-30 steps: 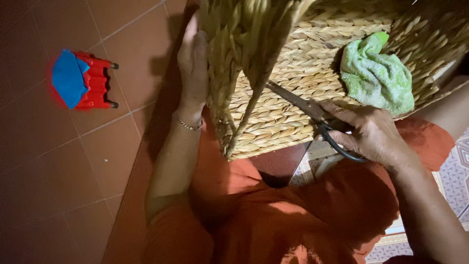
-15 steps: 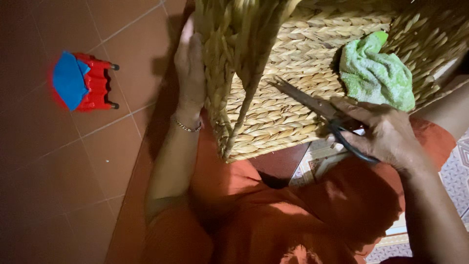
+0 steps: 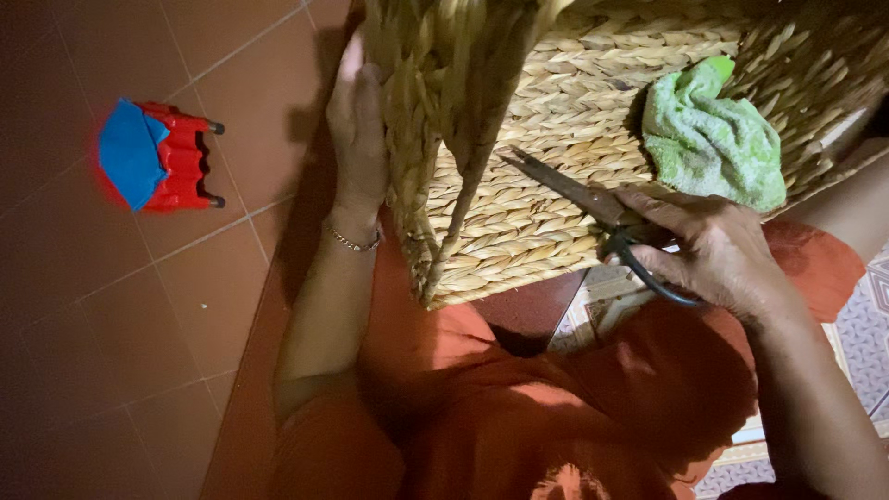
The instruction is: The person wipes the exterior and interior surfaces of a woven basket using a green cloth. They rotate the basket to access different sides and trim loose fibers with scissors.
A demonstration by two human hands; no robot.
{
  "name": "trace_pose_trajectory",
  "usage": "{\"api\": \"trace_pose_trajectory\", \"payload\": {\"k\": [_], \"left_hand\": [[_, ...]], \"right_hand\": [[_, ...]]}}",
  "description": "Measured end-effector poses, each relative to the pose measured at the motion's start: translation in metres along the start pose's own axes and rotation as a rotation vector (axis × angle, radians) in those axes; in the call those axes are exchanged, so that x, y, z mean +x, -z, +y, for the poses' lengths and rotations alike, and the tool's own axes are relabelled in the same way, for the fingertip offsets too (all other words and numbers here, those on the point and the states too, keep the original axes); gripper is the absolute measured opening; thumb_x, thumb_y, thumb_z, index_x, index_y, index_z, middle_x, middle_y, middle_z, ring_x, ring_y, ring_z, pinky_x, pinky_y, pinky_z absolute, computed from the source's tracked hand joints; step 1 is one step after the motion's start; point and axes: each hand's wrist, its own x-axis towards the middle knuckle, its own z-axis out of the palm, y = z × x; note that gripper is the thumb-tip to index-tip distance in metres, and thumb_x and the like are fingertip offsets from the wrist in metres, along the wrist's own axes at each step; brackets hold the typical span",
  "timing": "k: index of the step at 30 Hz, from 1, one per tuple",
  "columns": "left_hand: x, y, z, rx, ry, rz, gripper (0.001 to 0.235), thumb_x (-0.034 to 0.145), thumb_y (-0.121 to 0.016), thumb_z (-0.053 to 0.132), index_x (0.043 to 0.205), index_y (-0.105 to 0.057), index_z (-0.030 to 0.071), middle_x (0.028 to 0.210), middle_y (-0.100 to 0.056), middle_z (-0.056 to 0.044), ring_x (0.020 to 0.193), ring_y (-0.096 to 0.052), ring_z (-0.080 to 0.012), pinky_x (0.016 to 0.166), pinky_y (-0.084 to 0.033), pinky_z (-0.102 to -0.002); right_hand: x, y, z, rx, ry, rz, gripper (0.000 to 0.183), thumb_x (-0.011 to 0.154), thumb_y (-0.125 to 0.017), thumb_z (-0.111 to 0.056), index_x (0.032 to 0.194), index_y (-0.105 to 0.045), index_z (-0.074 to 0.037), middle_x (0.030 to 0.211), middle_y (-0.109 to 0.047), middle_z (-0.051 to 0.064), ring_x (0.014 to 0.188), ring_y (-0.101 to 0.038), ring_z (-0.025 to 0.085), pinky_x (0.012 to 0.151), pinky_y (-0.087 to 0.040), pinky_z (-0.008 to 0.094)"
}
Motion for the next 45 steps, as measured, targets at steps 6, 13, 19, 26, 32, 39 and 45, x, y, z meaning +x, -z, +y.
{"api": "trace_pose_trajectory", "payload": {"k": [6,13,19,26,32,39,45], "left_hand": [[0.002,-0.001,-0.004,-0.025,-0.018,-0.003,0.064,0.117,-0.043,0.043,0.161,-0.040,-0.004,0.160,-0.049,-0.016,0.149,-0.046,-0.0225,0.129,-0.034,-0.034],[0.001,0.000,-0.004,-0.040,-0.008,0.004,0.068,0.116,-0.044,0.046,0.161,-0.037,-0.005,0.161,-0.047,-0.018,0.152,-0.044,-0.0241,0.130,-0.032,-0.036],[0.002,0.000,0.001,0.012,0.012,-0.014,0.070,0.116,-0.040,0.048,0.163,-0.035,-0.004,0.164,-0.044,-0.017,0.155,-0.041,-0.0236,0.132,-0.031,-0.036],[0.000,0.000,-0.002,-0.058,0.017,-0.029,0.069,0.117,-0.041,0.049,0.163,-0.035,-0.002,0.158,-0.050,-0.016,0.148,-0.050,-0.0221,0.128,-0.038,-0.035],[0.003,0.002,-0.009,0.059,-0.041,-0.004,0.066,0.118,-0.040,0.046,0.162,-0.037,-0.003,0.165,-0.046,-0.016,0.151,-0.044,-0.0216,0.134,-0.034,-0.037],[0.000,0.001,-0.004,-0.086,0.027,-0.023,0.066,0.117,-0.043,0.044,0.162,-0.035,-0.004,0.160,-0.052,-0.018,0.144,-0.051,-0.0234,0.129,-0.040,-0.038],[0.004,-0.001,0.000,-0.062,-0.011,-0.033,0.068,0.117,-0.042,0.048,0.161,-0.037,-0.003,0.159,-0.050,-0.017,0.150,-0.049,-0.0236,0.129,-0.039,-0.037]], "right_hand": [[0.000,0.000,0.000,0.094,0.123,0.070,0.059,0.076,-0.077,-0.037,0.132,-0.069,-0.023,0.130,-0.073,0.008,0.083,-0.074,0.030,0.078,-0.059,0.041],[0.004,-0.005,0.000,0.004,0.045,-0.003,0.060,0.078,-0.081,-0.039,0.135,-0.070,-0.023,0.115,-0.074,0.009,0.080,-0.073,0.034,0.078,-0.059,0.041],[0.003,-0.009,0.001,0.047,0.010,-0.032,0.052,0.077,-0.078,-0.043,0.126,-0.074,-0.026,0.126,-0.073,0.003,0.060,-0.072,0.024,0.064,-0.060,0.036],[0.002,-0.011,0.005,0.056,0.099,0.053,0.059,0.081,-0.076,-0.043,0.136,-0.070,-0.022,0.121,-0.074,0.005,0.075,-0.074,0.027,0.070,-0.059,0.038],[0.009,-0.012,0.001,0.015,-0.004,-0.052,0.057,0.081,-0.078,-0.043,0.134,-0.071,-0.024,0.119,-0.075,0.005,0.069,-0.074,0.028,0.080,-0.058,0.042],[0.018,-0.008,-0.006,0.089,0.117,-0.016,0.048,0.084,-0.074,-0.040,0.128,-0.073,-0.020,0.135,-0.068,0.009,0.083,-0.075,0.034,0.076,-0.058,0.045],[0.017,-0.019,0.003,0.136,0.090,-0.066,0.045,0.085,-0.072,-0.043,0.124,-0.075,-0.022,0.134,-0.067,0.010,0.066,-0.074,0.032,0.070,-0.061,0.043]]}}
